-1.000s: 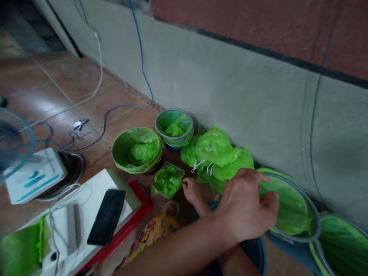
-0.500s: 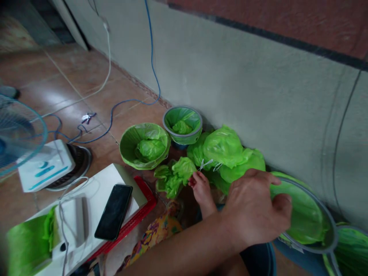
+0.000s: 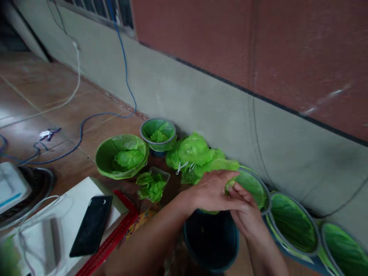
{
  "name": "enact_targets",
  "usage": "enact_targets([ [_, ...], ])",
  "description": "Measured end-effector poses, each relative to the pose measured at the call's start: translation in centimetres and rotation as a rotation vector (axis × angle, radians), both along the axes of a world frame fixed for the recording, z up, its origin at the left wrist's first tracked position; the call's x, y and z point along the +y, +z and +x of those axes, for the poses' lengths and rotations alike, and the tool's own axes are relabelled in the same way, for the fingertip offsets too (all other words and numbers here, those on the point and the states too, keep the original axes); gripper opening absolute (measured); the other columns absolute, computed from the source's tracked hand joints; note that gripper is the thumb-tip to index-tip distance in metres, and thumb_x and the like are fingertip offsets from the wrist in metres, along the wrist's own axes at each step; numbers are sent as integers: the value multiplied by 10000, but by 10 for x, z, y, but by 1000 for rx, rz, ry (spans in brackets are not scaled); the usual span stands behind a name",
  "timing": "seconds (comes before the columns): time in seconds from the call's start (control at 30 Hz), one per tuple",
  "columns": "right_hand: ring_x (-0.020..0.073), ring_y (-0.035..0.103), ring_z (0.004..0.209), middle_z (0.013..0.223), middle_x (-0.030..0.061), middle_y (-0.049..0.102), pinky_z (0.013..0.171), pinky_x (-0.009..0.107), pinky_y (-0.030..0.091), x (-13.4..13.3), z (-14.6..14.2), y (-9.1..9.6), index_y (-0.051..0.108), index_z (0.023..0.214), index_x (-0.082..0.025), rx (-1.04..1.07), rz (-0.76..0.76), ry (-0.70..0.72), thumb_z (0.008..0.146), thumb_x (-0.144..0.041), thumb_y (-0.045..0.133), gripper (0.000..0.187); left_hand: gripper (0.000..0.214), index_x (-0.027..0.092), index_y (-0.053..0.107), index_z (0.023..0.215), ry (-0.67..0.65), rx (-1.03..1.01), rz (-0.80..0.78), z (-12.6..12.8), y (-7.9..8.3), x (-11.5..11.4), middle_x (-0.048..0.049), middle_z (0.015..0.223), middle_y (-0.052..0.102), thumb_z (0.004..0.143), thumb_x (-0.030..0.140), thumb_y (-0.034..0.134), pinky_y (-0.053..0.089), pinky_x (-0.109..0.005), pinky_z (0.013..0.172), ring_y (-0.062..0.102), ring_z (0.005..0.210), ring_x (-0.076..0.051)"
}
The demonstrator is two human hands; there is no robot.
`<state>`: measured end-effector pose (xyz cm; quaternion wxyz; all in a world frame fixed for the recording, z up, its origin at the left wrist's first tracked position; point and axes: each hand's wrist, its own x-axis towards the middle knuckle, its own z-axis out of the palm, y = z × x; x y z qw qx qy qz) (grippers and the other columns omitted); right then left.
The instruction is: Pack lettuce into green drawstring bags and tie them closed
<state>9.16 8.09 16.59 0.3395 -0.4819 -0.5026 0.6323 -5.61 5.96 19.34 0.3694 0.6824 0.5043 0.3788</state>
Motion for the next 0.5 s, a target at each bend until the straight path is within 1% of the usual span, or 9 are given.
enact_targets([
  [0.07,136,573,595,680,-2,617,551,239,470,-14,25,27,652,855,-236,11,-3,-27,684,-414,768,273,685,243,549,1297,-216,-23,-15,7,0,-2,-51,1232,650,677,465,737,458,-382,972,589,1136,-272],
  [0.13,84,422,447,558,-41,508,442,210,380,-22,49,52,643,816,-221,26,31,-55,696,-403,763,249,551,251,645,1155,-370,-65,-43,15,-3,-4,-3,1040,716,643,409,773,497,-286,838,654,970,-219],
  [0.2,59,317,408,519,-62,435,399,198,317,-24,74,73,617,754,-210,47,115,-141,682,-404,773,259,354,210,702,985,-463,-80,-77,26,-9,-7,0,897,727,660,338,755,502,-265,753,660,841,-196],
  [0.23,57,323,417,535,-59,447,403,196,322,-24,87,82,610,744,-207,56,163,-204,670,-402,781,271,271,186,709,925,-485,-89,-110,32,-11,-9,-8,855,725,682,306,726,502,-267,730,654,805,-192],
  [0.3,66,433,481,660,-28,562,455,198,395,-29,116,95,623,800,-203,53,248,-343,647,-403,800,308,228,160,710,910,-479,-196,-228,47,-15,-15,-18,864,725,714,274,681,506,-268,718,649,793,-184],
  [0.33,79,504,543,771,-5,622,501,206,439,-36,129,99,634,858,-205,34,282,-414,642,-413,805,345,227,142,708,913,-458,-277,-295,56,-16,-19,-23,862,724,731,268,663,508,-270,718,648,781,-180],
  [0.37,101,570,629,901,18,658,560,221,480,-45,140,101,640,930,-210,4,310,-476,644,-432,804,397,229,124,705,921,-406,-362,-353,64,-16,-24,-27,856,723,748,259,640,509,-272,718,647,768,-176],
  [0.43,165,643,848,1135,60,652,685,266,527,-74,153,96,630,1076,-229,-85,313,-539,670,-487,779,504,227,102,700,924,-250,-489,-408,82,-14,-36,-41,849,722,770,237,602,511,-279,709,649,739,-174],
  [0.5,226,627,1048,1259,90,618,800,320,533,-110,151,82,593,1203,-244,-151,249,-503,712,-534,734,588,212,107,701,904,-68,-523,-367,97,-13,-48,-61,860,728,768,221,585,514,-289,704,659,740,-185],
])
